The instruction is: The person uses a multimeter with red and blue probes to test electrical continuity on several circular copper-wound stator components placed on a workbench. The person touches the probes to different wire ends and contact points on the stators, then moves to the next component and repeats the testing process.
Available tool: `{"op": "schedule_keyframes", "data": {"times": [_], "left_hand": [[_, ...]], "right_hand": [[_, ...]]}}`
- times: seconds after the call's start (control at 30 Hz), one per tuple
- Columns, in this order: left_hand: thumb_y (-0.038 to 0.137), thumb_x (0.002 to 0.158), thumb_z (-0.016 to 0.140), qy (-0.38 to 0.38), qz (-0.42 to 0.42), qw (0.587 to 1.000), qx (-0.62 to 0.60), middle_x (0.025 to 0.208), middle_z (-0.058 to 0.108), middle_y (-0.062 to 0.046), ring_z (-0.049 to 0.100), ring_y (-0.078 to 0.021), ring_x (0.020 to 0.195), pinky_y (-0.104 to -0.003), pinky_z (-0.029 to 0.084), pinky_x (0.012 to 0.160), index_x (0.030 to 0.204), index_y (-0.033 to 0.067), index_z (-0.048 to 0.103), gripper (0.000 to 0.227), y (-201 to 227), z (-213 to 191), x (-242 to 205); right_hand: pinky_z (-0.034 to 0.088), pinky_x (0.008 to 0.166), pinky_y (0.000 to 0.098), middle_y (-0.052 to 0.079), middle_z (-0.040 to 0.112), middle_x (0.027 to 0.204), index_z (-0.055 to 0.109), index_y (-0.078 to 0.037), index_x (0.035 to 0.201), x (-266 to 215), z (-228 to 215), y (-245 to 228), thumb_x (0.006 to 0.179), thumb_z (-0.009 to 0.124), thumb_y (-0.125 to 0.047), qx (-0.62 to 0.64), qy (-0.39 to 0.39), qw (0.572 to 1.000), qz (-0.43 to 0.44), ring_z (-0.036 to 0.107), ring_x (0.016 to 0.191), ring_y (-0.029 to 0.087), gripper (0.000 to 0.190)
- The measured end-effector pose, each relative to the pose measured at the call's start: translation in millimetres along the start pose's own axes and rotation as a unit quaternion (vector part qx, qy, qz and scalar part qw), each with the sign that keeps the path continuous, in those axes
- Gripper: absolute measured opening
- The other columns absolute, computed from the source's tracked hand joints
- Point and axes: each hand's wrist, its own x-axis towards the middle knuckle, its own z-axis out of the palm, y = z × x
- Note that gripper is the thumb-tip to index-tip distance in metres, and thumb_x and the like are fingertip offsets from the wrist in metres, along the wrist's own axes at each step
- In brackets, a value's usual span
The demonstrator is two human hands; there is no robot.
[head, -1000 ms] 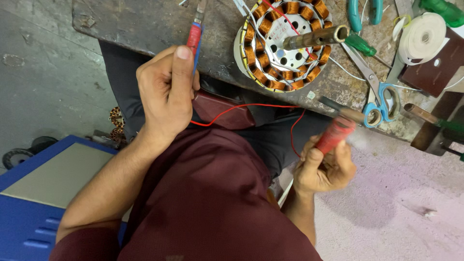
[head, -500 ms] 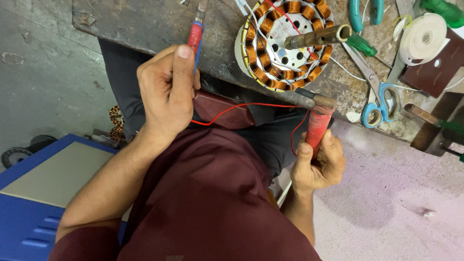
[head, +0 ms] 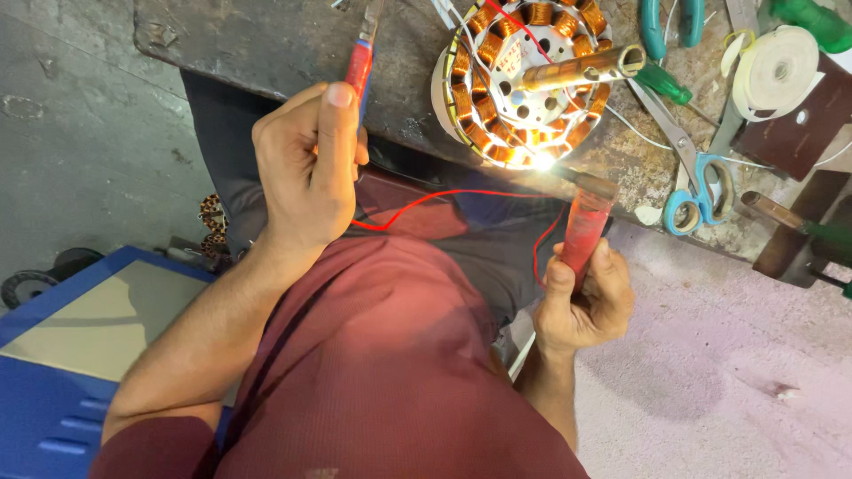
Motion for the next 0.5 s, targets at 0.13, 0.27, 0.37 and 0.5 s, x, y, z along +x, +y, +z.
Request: {"op": "schedule_keyframes", "data": {"times": [0.13,0.27,0.37,0.5], "left_hand": [[0.028,0.12,0.044,-0.005,0.0,1.0,-0.004,0.067,0.052,-0.005,0.052,-0.0104,0.052,-0.027,0.036,0.05,0.073,-0.0012,0.051,0.056,0.9,-1.2,-0.7],[0.028,0.12,0.043,-0.018,0.011,1.0,-0.013,0.067,0.054,-0.006,0.056,-0.0109,0.053,-0.027,0.042,0.051,0.073,-0.0012,0.053,0.056,-2.3,-2.7,-2.1],[0.029,0.12,0.041,-0.017,0.002,0.996,-0.083,0.067,0.052,-0.008,0.057,-0.0135,0.057,-0.031,0.057,0.064,0.073,-0.0013,0.052,0.057,-4.2,-1.6,-3.4],[0.031,0.121,0.035,0.0,0.0,0.991,-0.131,0.072,0.055,-0.011,0.059,-0.0186,0.067,-0.041,0.066,0.088,0.08,-0.0032,0.054,0.057,3.8,-1.5,-14.4]], "right_hand": [[0.044,0.053,0.0205,0.016,0.067,0.1,0.055,-0.007,0.139,2.3,5.4,-3.8,0.105,0.074,-0.012,0.036,0.022,0.999,0.0,0.056,0.06,0.012,0.039],[0.042,0.048,0.0214,0.013,0.063,0.095,0.051,-0.005,0.137,4.0,7.3,-8.6,0.104,0.074,-0.024,0.15,0.075,0.985,0.036,0.054,0.056,0.012,0.044],[0.039,0.046,0.0229,0.011,0.055,0.088,0.052,-0.002,0.121,8.3,3.0,-11.9,0.105,0.074,-0.027,0.201,0.06,0.974,0.089,0.05,0.053,0.014,0.037],[0.038,0.044,0.0247,0.009,0.049,0.082,0.05,-0.003,0.11,13.5,1.3,-16.1,0.104,0.073,-0.024,0.266,0.043,0.952,0.144,0.046,0.052,0.015,0.032]]}}
